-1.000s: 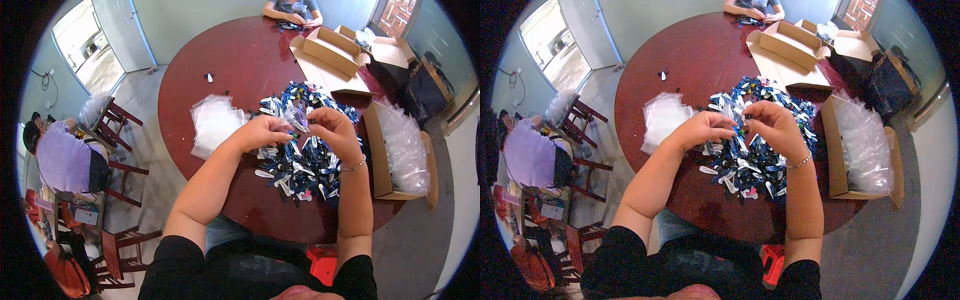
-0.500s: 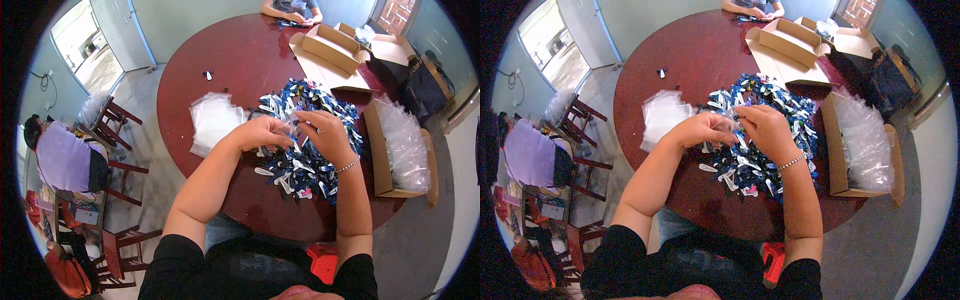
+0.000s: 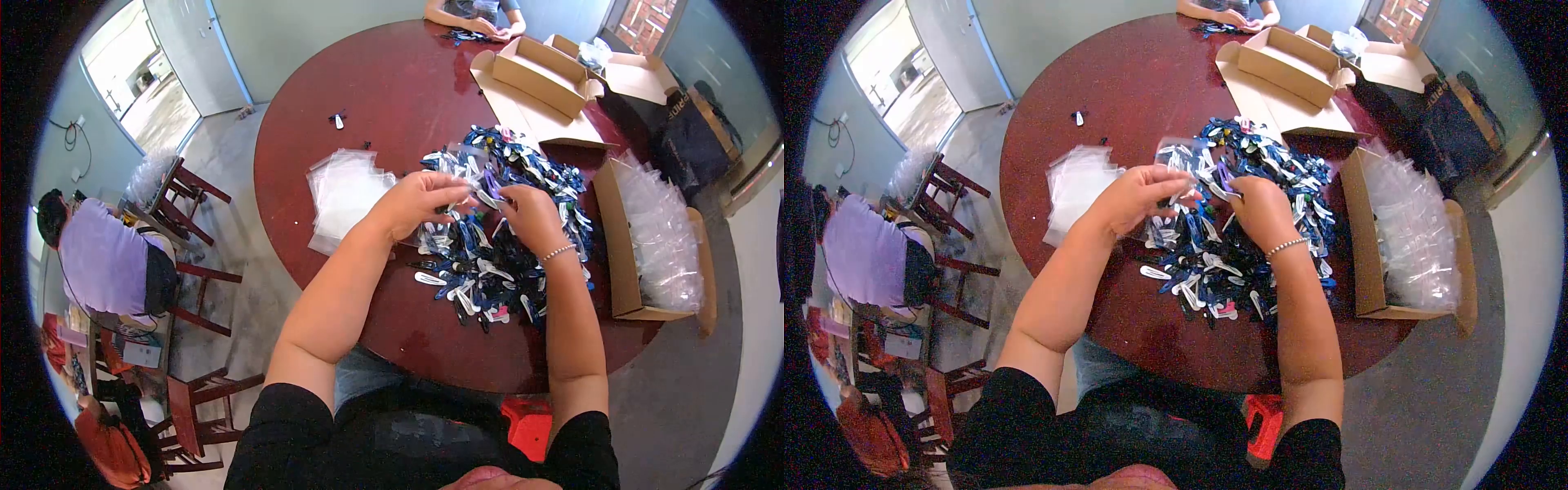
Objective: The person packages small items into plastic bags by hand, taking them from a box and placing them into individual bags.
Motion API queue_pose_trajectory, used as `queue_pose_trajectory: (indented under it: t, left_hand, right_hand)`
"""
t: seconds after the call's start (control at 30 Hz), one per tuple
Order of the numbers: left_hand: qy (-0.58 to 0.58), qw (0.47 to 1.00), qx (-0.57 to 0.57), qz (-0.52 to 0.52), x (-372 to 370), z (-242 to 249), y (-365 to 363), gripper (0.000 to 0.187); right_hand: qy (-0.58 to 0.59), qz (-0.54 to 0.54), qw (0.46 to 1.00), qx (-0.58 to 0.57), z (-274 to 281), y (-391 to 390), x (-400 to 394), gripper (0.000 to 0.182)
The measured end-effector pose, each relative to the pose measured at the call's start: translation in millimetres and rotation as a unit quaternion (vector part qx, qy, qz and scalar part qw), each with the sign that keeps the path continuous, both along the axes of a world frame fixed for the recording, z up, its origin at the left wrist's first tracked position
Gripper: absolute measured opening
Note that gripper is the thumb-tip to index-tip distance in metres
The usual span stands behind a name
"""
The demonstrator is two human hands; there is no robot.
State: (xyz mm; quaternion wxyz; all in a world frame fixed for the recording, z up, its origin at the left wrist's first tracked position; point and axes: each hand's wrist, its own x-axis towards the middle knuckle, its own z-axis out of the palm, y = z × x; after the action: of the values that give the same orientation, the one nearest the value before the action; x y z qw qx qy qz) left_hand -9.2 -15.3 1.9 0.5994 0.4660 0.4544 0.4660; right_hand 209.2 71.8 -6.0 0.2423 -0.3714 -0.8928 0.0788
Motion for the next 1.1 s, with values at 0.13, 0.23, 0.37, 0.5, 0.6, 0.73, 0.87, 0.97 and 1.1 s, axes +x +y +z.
queue_pose_trajectory:
  t: [0.13, 0.23, 0.37, 0.5, 0.6, 0.73, 0.87, 0.97, 1.1]
  left_hand:
    - [-0.063, 0.997, -0.03, 0.028, -3, -2, 7, 0.03]
    - [-0.095, 0.994, -0.038, 0.032, -2, -1, 6, 0.035]
    - [-0.128, 0.991, -0.043, 0.025, -3, -3, 7, 0.037]
    - [-0.111, 0.993, -0.031, 0.015, -4, -6, 8, 0.037]
    - [-0.095, 0.995, -0.038, 0.008, -4, -7, 8, 0.035]
    - [-0.068, 0.997, -0.037, 0.0, -3, -8, 6, 0.032]
    - [-0.009, 0.999, -0.028, -0.025, 2, -3, 2, 0.033]
    - [0.034, 0.998, -0.019, -0.051, 4, 4, -3, 0.04]
    - [0.033, 0.994, 0.0, -0.101, 2, -4, -1, 0.042]
  right_hand:
    - [-0.037, -0.011, 0.999, 0.034, -15, 0, -2, 0.018]
    - [-0.04, -0.038, 0.998, -0.02, -18, 0, -7, 0.015]
    - [-0.033, -0.031, 0.999, 0.005, -21, 1, -5, 0.013]
    - [-0.012, -0.016, 1.0, -0.007, -21, 5, -2, 0.011]
    - [0.08, -0.012, 0.995, -0.057, -11, 6, -2, 0.011]
    - [0.234, 0.0, 0.97, -0.069, 12, -1, -2, 0.011]
    - [0.337, 0.063, 0.938, -0.06, 38, -19, -9, 0.007]
    - [0.287, 0.117, 0.95, -0.03, 45, -26, -11, 0.01]
    - [0.285, 0.118, 0.946, -0.101, 49, -43, -18, 0.017]
